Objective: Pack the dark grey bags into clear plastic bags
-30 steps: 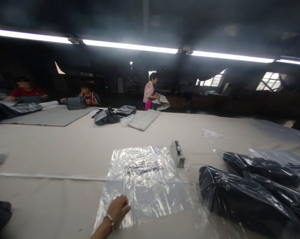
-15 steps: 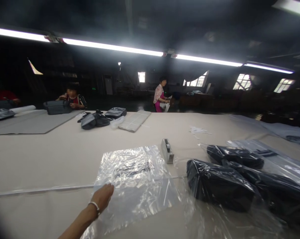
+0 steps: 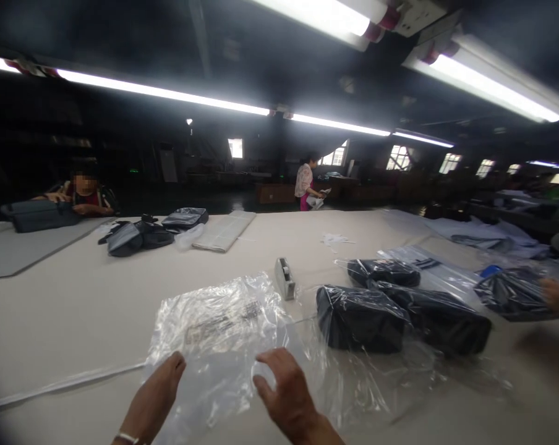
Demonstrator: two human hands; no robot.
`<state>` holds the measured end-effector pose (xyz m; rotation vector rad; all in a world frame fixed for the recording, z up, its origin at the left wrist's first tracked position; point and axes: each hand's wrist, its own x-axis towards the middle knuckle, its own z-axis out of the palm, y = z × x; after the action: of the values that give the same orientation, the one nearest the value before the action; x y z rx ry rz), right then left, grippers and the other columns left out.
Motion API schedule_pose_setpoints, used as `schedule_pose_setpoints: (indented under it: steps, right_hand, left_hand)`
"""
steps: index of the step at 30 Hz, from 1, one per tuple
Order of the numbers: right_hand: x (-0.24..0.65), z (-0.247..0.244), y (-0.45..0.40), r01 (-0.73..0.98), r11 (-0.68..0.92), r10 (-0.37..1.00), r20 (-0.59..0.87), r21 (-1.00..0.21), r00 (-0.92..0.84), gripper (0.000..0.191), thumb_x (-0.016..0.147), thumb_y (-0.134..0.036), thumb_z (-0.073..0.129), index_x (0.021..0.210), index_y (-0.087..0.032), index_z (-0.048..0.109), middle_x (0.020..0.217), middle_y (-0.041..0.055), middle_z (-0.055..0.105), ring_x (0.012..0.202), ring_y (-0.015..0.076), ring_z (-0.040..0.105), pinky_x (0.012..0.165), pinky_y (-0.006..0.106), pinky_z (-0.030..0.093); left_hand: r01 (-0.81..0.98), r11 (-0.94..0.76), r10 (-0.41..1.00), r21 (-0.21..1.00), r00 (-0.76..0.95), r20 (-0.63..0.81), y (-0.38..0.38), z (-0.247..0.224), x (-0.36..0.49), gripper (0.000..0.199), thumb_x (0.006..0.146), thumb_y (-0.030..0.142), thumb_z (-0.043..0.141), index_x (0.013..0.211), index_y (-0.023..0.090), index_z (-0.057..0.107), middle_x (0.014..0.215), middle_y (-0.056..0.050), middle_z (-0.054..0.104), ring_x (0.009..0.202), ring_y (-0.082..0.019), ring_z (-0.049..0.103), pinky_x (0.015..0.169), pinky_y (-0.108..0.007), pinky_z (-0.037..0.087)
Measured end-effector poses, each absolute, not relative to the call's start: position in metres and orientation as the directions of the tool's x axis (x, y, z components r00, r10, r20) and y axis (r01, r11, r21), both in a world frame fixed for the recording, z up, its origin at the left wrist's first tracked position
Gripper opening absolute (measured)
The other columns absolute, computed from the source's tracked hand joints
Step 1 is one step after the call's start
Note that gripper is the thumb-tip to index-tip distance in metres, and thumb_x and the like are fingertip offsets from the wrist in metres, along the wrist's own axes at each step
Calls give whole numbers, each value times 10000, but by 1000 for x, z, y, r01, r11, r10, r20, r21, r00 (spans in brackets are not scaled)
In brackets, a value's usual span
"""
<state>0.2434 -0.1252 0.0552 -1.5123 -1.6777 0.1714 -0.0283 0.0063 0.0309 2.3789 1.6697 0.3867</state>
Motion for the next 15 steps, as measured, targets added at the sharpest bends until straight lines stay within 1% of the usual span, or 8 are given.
schedule_pose_setpoints:
  steps: [3, 4, 5, 8, 9, 11, 13, 15]
  right_hand:
    - [178, 68, -82, 780, 364, 887, 445, -509, -124, 643, 715, -302, 697, 1328, -213, 524, 1303, 101, 604, 1187, 292, 545, 1043, 441, 430]
    - [161, 68, -70, 802, 368, 892, 423, -470, -161, 664, 700, -313, 706, 1328, -215, 514, 1312, 100, 594, 1183, 301, 540, 1026, 451, 433]
    - [150, 68, -60, 838, 354, 904, 381, -415, -193, 603, 712, -310, 690, 1288, -219, 538, 1272, 92, 616, 1147, 296, 555, 989, 447, 452]
    - [146, 64, -38, 938, 274, 948, 225, -211, -226, 259, 789, -221, 584, 1042, -208, 639, 1049, 67, 690, 994, 257, 610, 848, 381, 496]
    - [154, 63, -33, 956, 247, 959, 183, -161, -217, 203, 802, -185, 558, 982, -201, 650, 1014, 68, 696, 972, 250, 617, 822, 361, 497]
    - [179, 62, -28, 975, 187, 976, 134, -124, -170, 196, 807, -115, 526, 930, -183, 663, 1008, 82, 700, 967, 240, 626, 797, 333, 493]
    - [211, 63, -29, 986, 105, 992, 89, -127, -94, 231, 807, -57, 500, 914, -169, 671, 1004, 99, 705, 959, 232, 635, 781, 314, 488]
    - [245, 63, -37, 989, 5, 1000, 29, -146, -1, 251, 838, -41, 467, 907, -162, 676, 1013, 118, 708, 969, 225, 638, 792, 309, 481]
  left_hand:
    - [806, -498, 858, 321, 403, 320, -9, 25, -14, 313, 970, 308, 263, 890, 235, 557, 875, -76, 683, 832, -218, 667, 798, -326, 504]
    - [767, -563, 806, 307, 429, 407, -15, 25, -11, 307, 967, 305, 281, 876, 244, 568, 848, -64, 686, 798, -207, 671, 766, -311, 514]
    - [722, -631, 741, 283, 454, 494, -21, 27, -9, 306, 970, 301, 292, 864, 251, 576, 814, -48, 684, 753, -191, 671, 723, -291, 519]
    - [631, -757, 554, 168, 484, 677, -38, 32, -15, 273, 994, 335, 342, 884, 251, 577, 748, -7, 660, 661, -157, 655, 634, -255, 509]
    - [632, -766, 510, 117, 486, 710, -42, 32, -22, 248, 993, 368, 375, 924, 241, 576, 767, -6, 664, 674, -159, 660, 643, -257, 511]
    - [682, -732, 454, -1, 488, 745, -46, 26, -42, 257, 981, 410, 418, 1021, 209, 572, 849, -29, 688, 746, -179, 680, 700, -276, 522]
    - [747, -658, 457, -97, 498, 737, -46, 14, -69, 271, 981, 370, 408, 1089, 182, 570, 933, -59, 705, 817, -199, 688, 746, -295, 524]
    - [804, -582, 576, -120, 511, 638, -47, 2, -96, 252, 969, 271, 374, 1058, 184, 593, 928, -65, 702, 820, -209, 674, 748, -315, 516]
